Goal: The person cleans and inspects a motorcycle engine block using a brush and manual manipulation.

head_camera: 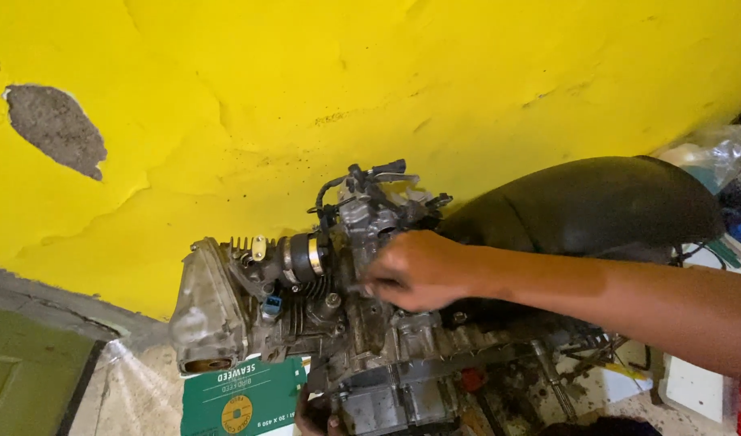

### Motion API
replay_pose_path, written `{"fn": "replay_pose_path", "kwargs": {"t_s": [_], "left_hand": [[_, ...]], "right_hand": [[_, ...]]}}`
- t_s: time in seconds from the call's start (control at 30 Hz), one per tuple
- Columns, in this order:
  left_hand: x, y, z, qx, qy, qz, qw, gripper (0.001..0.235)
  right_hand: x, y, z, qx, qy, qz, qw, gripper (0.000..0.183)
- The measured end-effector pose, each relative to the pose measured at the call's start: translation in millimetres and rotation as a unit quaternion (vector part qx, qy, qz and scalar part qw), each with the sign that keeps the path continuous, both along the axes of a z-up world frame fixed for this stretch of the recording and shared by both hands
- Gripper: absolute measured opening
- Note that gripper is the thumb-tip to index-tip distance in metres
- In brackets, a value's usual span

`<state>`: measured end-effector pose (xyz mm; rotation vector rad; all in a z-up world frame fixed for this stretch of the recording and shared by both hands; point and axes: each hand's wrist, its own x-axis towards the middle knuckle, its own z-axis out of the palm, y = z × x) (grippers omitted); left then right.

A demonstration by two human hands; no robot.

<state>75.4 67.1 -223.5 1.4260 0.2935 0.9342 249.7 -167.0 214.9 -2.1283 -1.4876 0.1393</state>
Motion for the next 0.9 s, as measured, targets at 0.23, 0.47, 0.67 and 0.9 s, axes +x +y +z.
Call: {"fn": "replay_pose_path", "kwargs": {"t_s": [0.23,0.47,0.67,0.9], "left_hand": [[-11.7,-28.7,65.0,-0.047,0.06,0.032,0.997,0.078],[-15.8,-41.8,95.4,-0.082,0.076,0.02,0.994,0.089],[-15.3,-31.5,79.3,-0.04,0.099,0.031,0.994,0.085],[-16.8,-37.3,89.8,-0.069,0.094,0.019,0.993,0.088]], "right_hand": [[28.2,10.3,-16.5,0.011,-0.059,-0.031,0.998,0.014],[6.6,3.2,6.1,-0.1,0.033,0.032,0.994,0.021],[12.5,4.7,-9.0,-0.06,0.017,-0.018,0.998,0.022],[2.2,7.5,8.5,0.017,-0.052,-0.052,0.997,0.015]]}}
